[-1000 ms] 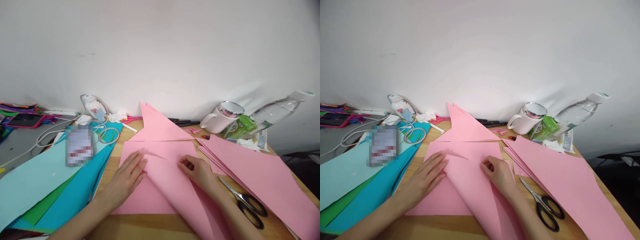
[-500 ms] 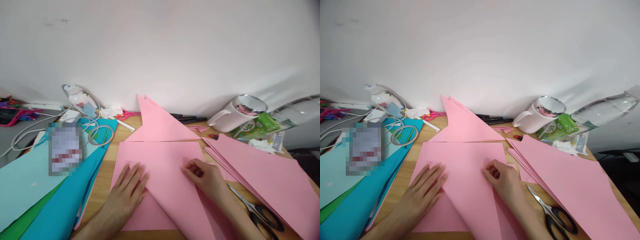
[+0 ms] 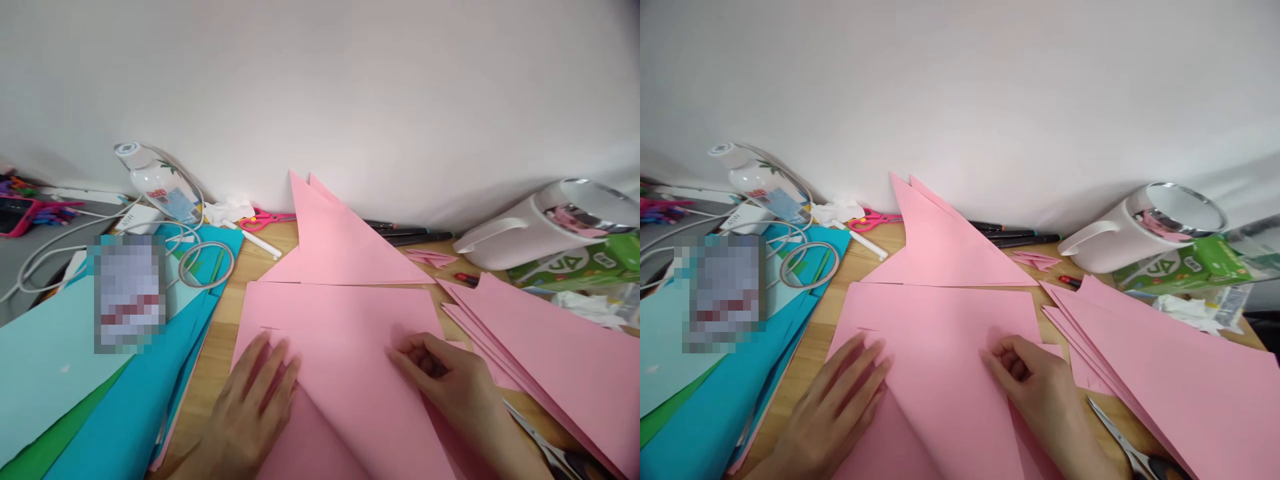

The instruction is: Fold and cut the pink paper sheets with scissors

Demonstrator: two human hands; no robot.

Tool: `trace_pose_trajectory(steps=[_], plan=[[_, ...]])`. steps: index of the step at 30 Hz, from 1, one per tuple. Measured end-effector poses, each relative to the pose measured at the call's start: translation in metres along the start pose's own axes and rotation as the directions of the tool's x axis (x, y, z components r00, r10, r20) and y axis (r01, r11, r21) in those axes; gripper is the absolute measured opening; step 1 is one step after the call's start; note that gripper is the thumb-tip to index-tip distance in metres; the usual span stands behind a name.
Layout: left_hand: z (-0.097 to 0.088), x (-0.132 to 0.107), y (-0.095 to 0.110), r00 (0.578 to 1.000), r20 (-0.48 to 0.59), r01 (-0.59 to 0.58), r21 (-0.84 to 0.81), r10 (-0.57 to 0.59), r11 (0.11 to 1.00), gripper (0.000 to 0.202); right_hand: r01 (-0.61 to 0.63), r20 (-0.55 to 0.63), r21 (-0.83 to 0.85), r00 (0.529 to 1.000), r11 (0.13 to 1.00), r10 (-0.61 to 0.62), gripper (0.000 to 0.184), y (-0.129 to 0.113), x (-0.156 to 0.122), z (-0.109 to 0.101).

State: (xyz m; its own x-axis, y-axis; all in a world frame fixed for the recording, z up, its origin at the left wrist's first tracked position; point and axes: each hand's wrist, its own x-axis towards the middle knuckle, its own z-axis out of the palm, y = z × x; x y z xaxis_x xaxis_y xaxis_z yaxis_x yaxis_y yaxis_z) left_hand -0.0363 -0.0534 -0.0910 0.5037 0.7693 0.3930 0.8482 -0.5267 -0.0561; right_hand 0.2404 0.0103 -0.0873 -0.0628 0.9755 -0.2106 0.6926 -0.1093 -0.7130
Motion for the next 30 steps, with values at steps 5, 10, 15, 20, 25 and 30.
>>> trace_pose_trajectory(steps=[5,10,15,20,25,30], plan=[[-0.0038,0.0032,0.0001,0.998,0.054,0.014,0.015,-0.014,1.000,0.030,-0.023,0.007,0.006,1.000,1.000,0.023,0.027,-0.0002,-0.0008,0.0000],[-0.0040,0.0040,-0.0006,0.998,0.059,-0.016,0.040,0.013,0.999,0.028,-0.021,0.002,-0.009,1.000,1.000,0.021,0.027,0.0019,-0.0006,-0.0007],[-0.0012,0.0022,0.0016,0.996,0.015,0.083,0.010,-0.083,0.997,0.030,-0.041,0.009,-0.013,0.999,0.999,0.041,0.027,0.0033,-0.0006,-0.0007],[-0.0020,0.0008,0.0011,0.997,0.014,0.072,0.008,-0.073,0.997,0.032,-0.031,-0.032,0.017,0.999,0.999,0.032,0.028,-0.0002,-0.0014,0.0017],[-0.0016,-0.0011,-0.0005,0.998,0.026,0.051,0.008,-0.051,0.999,0.035,-0.046,-0.039,0.040,0.998,0.998,0.048,0.027,-0.0004,-0.0019,0.0026],[-0.0011,0.0010,-0.0005,0.997,0.012,0.071,-0.014,-0.071,0.997,0.033,-0.053,0.012,0.037,0.999,0.998,0.053,0.028,0.0035,-0.0003,0.0003]])
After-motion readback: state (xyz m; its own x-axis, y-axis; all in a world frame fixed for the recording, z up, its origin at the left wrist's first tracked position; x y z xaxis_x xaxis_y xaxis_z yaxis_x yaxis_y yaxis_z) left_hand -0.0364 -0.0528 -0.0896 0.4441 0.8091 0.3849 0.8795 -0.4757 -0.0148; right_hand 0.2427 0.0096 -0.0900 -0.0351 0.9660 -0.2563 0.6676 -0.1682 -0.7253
